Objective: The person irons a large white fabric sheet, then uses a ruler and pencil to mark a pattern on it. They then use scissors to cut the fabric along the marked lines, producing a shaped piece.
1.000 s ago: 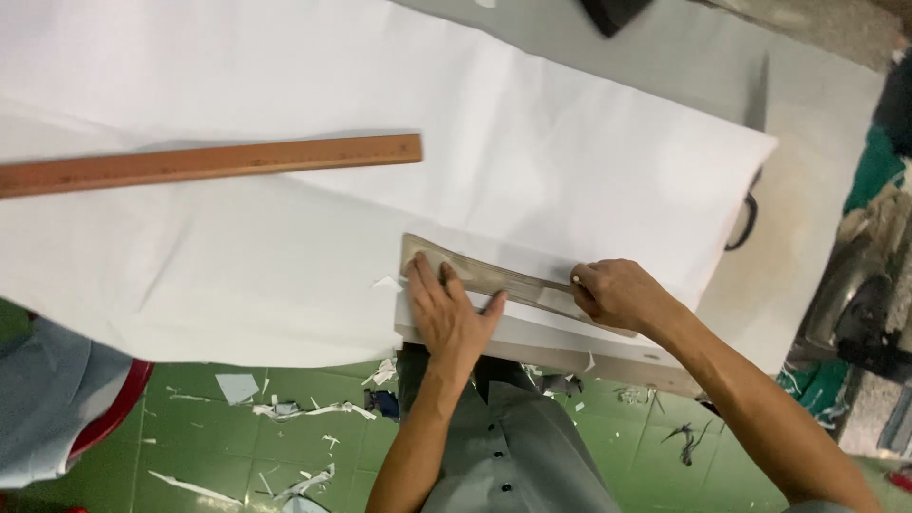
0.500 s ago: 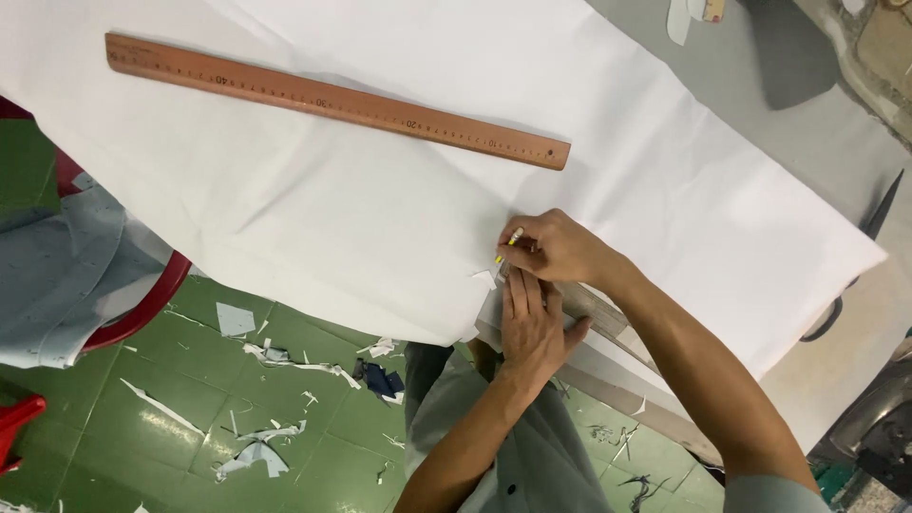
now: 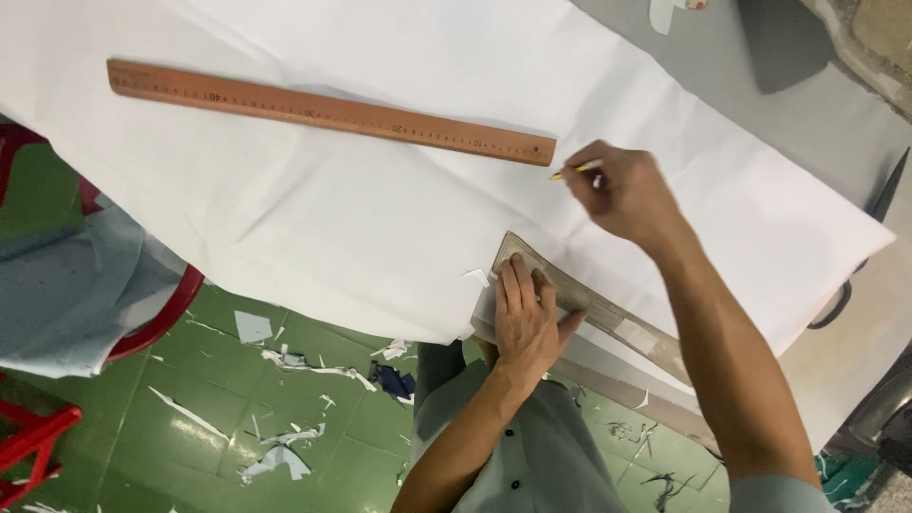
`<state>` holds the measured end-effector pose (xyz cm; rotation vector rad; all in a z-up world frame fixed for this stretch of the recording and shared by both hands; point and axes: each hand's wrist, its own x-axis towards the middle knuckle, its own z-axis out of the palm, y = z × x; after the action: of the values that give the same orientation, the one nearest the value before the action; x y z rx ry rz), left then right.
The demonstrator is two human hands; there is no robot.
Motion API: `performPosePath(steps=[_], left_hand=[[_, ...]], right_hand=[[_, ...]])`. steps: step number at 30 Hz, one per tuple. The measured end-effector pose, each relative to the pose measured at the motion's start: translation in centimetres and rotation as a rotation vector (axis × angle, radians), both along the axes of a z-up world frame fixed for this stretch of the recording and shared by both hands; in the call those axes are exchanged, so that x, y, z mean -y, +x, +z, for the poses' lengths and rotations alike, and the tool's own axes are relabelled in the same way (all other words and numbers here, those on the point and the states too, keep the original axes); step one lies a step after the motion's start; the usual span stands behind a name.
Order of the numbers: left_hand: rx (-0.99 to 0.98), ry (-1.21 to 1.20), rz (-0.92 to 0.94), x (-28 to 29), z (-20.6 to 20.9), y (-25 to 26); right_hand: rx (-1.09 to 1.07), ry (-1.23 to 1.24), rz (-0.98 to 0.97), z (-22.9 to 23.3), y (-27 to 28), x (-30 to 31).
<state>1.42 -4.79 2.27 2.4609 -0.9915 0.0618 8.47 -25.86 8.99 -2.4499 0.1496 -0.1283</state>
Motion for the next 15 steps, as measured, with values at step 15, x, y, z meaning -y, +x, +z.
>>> performPosePath(steps=[15], left_hand=[[-0.214,0.610,-1.442,6.0,1.3,14.0]], right_hand=[[0.202,0.827,-0.967,-9.4,-11.7,-21.1]])
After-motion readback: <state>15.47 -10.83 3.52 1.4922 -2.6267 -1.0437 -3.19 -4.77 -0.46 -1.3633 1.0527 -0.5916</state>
